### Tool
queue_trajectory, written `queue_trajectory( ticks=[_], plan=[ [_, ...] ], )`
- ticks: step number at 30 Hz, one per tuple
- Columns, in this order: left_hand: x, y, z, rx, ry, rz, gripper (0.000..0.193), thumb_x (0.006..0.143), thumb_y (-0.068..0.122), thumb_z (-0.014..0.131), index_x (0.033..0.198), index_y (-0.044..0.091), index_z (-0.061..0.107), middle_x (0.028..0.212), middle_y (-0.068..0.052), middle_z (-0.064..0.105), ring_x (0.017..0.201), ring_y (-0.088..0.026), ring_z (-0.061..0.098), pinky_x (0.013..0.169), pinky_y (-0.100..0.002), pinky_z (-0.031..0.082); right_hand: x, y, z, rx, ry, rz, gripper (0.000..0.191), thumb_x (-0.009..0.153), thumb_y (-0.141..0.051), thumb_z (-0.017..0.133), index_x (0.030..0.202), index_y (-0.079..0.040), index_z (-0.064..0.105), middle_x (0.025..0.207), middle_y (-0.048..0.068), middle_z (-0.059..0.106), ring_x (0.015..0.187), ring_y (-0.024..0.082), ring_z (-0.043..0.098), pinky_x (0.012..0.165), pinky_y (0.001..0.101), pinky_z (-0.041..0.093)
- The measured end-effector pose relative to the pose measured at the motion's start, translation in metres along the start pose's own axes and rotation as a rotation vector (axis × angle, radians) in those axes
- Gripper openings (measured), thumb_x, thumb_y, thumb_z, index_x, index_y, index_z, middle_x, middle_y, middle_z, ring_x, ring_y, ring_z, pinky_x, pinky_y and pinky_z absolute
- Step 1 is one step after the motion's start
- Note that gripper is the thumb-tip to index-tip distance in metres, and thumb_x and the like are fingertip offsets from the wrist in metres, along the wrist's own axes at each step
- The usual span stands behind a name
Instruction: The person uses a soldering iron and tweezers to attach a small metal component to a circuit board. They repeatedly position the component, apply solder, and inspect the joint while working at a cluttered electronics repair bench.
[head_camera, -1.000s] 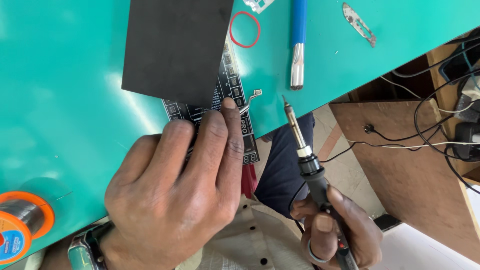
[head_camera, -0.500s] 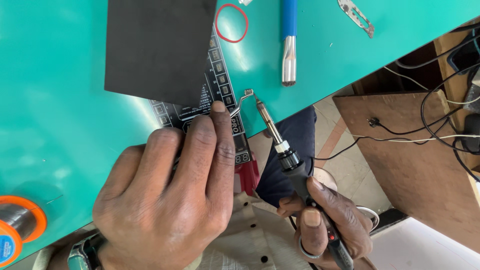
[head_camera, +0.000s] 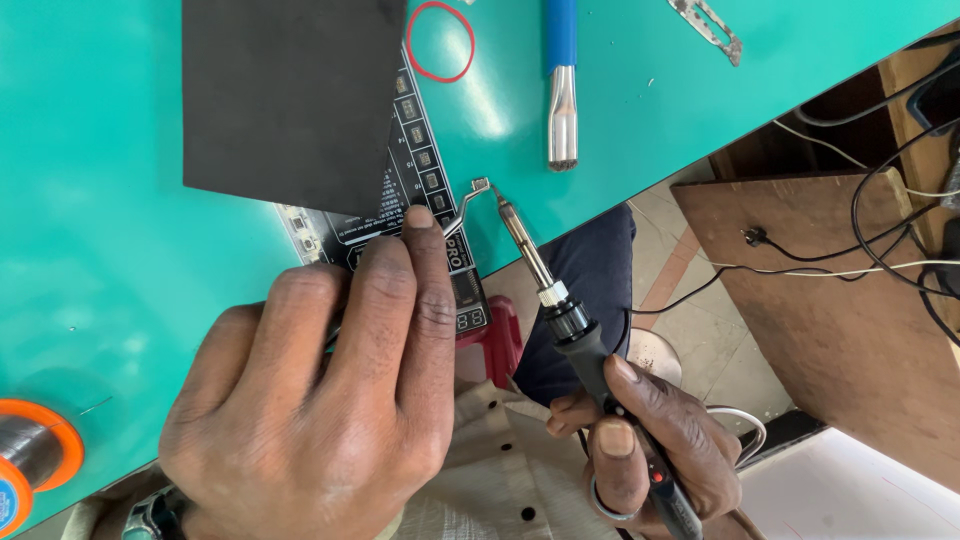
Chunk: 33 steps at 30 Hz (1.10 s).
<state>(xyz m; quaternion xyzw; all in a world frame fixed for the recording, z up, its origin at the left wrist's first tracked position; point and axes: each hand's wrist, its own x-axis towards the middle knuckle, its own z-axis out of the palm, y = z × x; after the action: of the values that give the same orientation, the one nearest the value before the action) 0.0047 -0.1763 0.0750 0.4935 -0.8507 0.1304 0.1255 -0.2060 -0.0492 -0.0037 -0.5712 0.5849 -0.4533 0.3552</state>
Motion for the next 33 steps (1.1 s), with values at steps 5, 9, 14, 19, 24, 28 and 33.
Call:
queue_trajectory(
  ticks=[5,9,14,19,24,28,33],
  plan=[
    [0.0,0.001,-0.001,0.012,-0.025,-0.001,0.01,0.082,0.003,0.083,0.092,0.004,0.085,0.084,0.0,0.074,0.069,-0.012,0.061,0.049,-0.025,0.039,-0.001,0.003,0.0,0.006,0.006,0.002,0.041,0.108,-0.027,0.061,0.133,0.004,0.06,0.079,0.014,0.076,0.069,0.018,0.08,0.069,0.0313,0.068],
    [0.0,0.001,-0.001,0.012,-0.034,-0.006,0.009,0.083,0.004,0.083,0.092,0.005,0.085,0.084,0.001,0.074,0.069,-0.012,0.061,0.049,-0.024,0.038,0.001,0.0,0.003,0.031,0.051,0.012,0.04,0.107,-0.026,0.063,0.131,0.005,0.062,0.08,0.016,0.075,0.068,0.019,0.079,0.068,0.0316,0.068],
    [-0.002,0.001,0.0,-0.004,-0.045,-0.01,0.008,0.084,0.004,0.083,0.091,0.005,0.085,0.084,0.0,0.074,0.068,-0.012,0.061,0.048,-0.024,0.038,-0.002,-0.005,0.0,0.0,0.048,0.056,0.039,0.107,-0.026,0.063,0.131,0.005,0.063,0.078,0.016,0.076,0.069,0.019,0.08,0.071,0.0318,0.068],
    [-0.001,0.002,-0.001,-0.015,-0.039,-0.017,0.007,0.083,0.003,0.083,0.09,0.004,0.084,0.082,0.0,0.074,0.067,-0.012,0.06,0.048,-0.025,0.038,0.001,0.002,-0.004,0.0,0.031,-0.003,0.039,0.106,-0.025,0.063,0.131,0.004,0.062,0.08,0.015,0.076,0.07,0.019,0.08,0.068,0.0305,0.068],
    [0.0,0.004,0.001,-0.047,-0.033,-0.062,0.006,0.085,0.007,0.082,0.085,0.001,0.083,0.079,0.001,0.072,0.065,-0.012,0.058,0.047,-0.027,0.039,0.005,0.0,-0.009,0.008,-0.035,0.007,0.038,0.106,-0.024,0.065,0.13,0.006,0.062,0.084,0.017,0.076,0.073,0.02,0.08,0.072,0.0306,0.068],
    [-0.006,0.004,0.001,-0.049,-0.029,-0.033,0.004,0.084,0.004,0.084,0.084,0.001,0.082,0.079,0.0,0.072,0.064,-0.012,0.059,0.046,-0.026,0.038,0.006,0.004,0.0,0.016,0.1,-0.035,0.036,0.101,-0.02,0.066,0.124,0.007,0.065,0.076,0.018,0.074,0.065,0.019,0.079,0.064,0.0289,0.068],
    [0.0,0.003,-0.001,-0.021,-0.014,-0.043,0.005,0.084,0.006,0.081,0.084,0.001,0.082,0.078,0.0,0.071,0.063,-0.013,0.058,0.046,-0.027,0.038,0.003,0.014,0.0,0.033,0.168,-0.091,0.032,0.1,-0.018,0.065,0.119,0.007,0.066,0.07,0.017,0.072,0.059,0.017,0.076,0.061,0.0278,0.064]
  ],
)
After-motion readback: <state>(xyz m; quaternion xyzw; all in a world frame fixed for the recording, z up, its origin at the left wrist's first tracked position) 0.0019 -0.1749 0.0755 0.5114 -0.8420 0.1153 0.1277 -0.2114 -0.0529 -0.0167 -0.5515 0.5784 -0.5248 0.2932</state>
